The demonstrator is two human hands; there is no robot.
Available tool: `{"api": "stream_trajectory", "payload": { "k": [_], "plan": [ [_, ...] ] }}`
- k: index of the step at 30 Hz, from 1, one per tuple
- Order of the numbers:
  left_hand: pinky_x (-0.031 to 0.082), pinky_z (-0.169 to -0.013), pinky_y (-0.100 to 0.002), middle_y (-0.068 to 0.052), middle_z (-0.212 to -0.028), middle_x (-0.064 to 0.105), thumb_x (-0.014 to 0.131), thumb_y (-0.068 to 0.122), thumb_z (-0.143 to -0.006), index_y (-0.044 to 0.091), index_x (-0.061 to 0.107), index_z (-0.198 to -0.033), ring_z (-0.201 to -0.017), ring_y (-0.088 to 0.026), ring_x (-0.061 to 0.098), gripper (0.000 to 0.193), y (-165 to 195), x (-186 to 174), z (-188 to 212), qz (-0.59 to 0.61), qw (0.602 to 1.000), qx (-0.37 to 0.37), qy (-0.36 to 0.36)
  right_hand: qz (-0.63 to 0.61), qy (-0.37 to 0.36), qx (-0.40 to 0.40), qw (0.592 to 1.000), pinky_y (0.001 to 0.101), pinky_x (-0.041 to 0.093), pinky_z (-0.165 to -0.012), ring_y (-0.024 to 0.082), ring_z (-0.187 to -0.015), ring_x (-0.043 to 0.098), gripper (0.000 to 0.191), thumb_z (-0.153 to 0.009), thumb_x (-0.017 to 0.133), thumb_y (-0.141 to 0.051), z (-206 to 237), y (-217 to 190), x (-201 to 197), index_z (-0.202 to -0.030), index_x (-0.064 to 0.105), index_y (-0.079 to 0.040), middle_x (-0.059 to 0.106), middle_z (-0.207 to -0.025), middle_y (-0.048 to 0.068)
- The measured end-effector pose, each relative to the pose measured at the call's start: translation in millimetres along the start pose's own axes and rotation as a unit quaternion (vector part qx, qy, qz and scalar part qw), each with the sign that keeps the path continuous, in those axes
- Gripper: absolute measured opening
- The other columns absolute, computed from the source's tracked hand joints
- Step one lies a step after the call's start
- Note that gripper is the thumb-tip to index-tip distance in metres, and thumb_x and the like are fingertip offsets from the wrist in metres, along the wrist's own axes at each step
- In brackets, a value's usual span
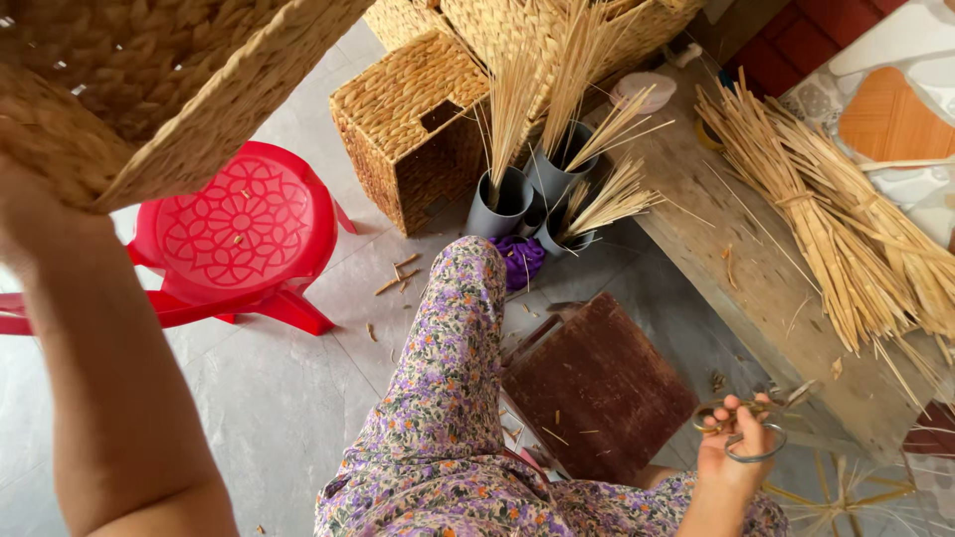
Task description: The person sits on the floor with a woven basket on their lap and weaves a flat reed strip along the basket's rim, tucking and tightening it around the edge. They then use scissors to trim excess material, set the finished basket aside, and place the scissors on a wooden table.
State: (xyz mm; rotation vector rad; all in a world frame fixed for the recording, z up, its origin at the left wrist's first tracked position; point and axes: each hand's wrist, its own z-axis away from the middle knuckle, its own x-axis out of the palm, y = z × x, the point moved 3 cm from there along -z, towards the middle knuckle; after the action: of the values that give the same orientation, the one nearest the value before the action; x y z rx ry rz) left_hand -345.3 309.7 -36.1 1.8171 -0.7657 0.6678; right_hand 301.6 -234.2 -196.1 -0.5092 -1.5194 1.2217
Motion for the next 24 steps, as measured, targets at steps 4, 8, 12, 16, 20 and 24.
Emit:
{"api": "stream_trajectory", "payload": {
  "k": [4,8,12,16,20,24],
  "plan": [
    [0.053,-0.102,-0.041,-0.015,-0.133,0.064,0.057,0.003,-0.116,-0.001,0.063,-0.144,-0.116,-0.025,0.061,0.029,-43,-21,-20,-0.042,0.996,0.06,0.059,0.013,0.034,0.009,0.999,0.0316,0.05,-0.074,0.016,-0.086,0.062,0.033,-0.1,0.061,-0.008,7,10,-24,-0.132,0.061,-0.019,0.068,-0.104,0.006],
    [0.049,-0.078,-0.031,-0.007,-0.104,0.061,0.064,-0.006,-0.109,0.0,0.07,-0.129,-0.087,-0.016,0.054,0.022,-84,-29,-35,-0.105,0.984,0.062,0.128,0.028,0.064,0.029,0.997,0.0315,0.051,-0.074,0.015,-0.086,0.062,0.032,-0.1,0.061,-0.008,18,18,-39,-0.13,0.062,-0.019,0.069,-0.103,0.005],
    [0.054,-0.074,-0.03,-0.003,-0.099,0.063,0.066,-0.001,-0.103,0.004,0.07,-0.119,-0.086,-0.014,0.06,0.018,-118,-22,-37,-0.106,0.972,0.006,0.209,0.017,0.101,0.055,0.993,0.0322,0.052,-0.072,0.015,-0.085,0.064,0.029,-0.1,0.061,-0.009,32,31,-42,-0.127,0.065,-0.02,0.071,-0.103,0.005],
    [0.053,-0.069,-0.034,-0.001,-0.095,0.059,0.071,0.008,-0.097,0.008,0.067,-0.115,-0.083,-0.014,0.058,0.017,-157,8,-11,-0.094,0.964,-0.046,0.246,0.004,0.089,0.079,0.993,0.0327,0.053,-0.072,0.016,-0.086,0.065,0.029,-0.1,0.062,-0.008,38,41,-28,-0.126,0.065,-0.019,0.071,-0.103,0.005],
    [0.053,-0.088,-0.052,0.0,-0.122,0.058,0.067,0.021,-0.092,0.014,0.06,-0.128,-0.106,-0.021,0.058,0.037,-199,69,53,-0.023,0.919,-0.242,0.31,0.011,0.092,0.092,0.991,0.0334,0.052,-0.071,0.017,-0.085,0.065,0.029,-0.097,0.062,-0.007,37,44,-12,-0.124,0.065,-0.019,0.071,-0.101,0.006],
    [0.052,-0.091,-0.059,-0.001,-0.132,0.051,0.063,0.018,-0.088,0.02,0.047,-0.143,-0.116,-0.019,0.053,0.057,-201,111,96,-0.104,0.927,-0.305,0.193,0.018,0.108,0.108,0.988,0.034,0.052,-0.071,0.017,-0.086,0.066,0.026,-0.097,0.062,-0.007,38,44,-6,-0.122,0.064,-0.016,0.071,-0.102,0.008]
  ]
}}
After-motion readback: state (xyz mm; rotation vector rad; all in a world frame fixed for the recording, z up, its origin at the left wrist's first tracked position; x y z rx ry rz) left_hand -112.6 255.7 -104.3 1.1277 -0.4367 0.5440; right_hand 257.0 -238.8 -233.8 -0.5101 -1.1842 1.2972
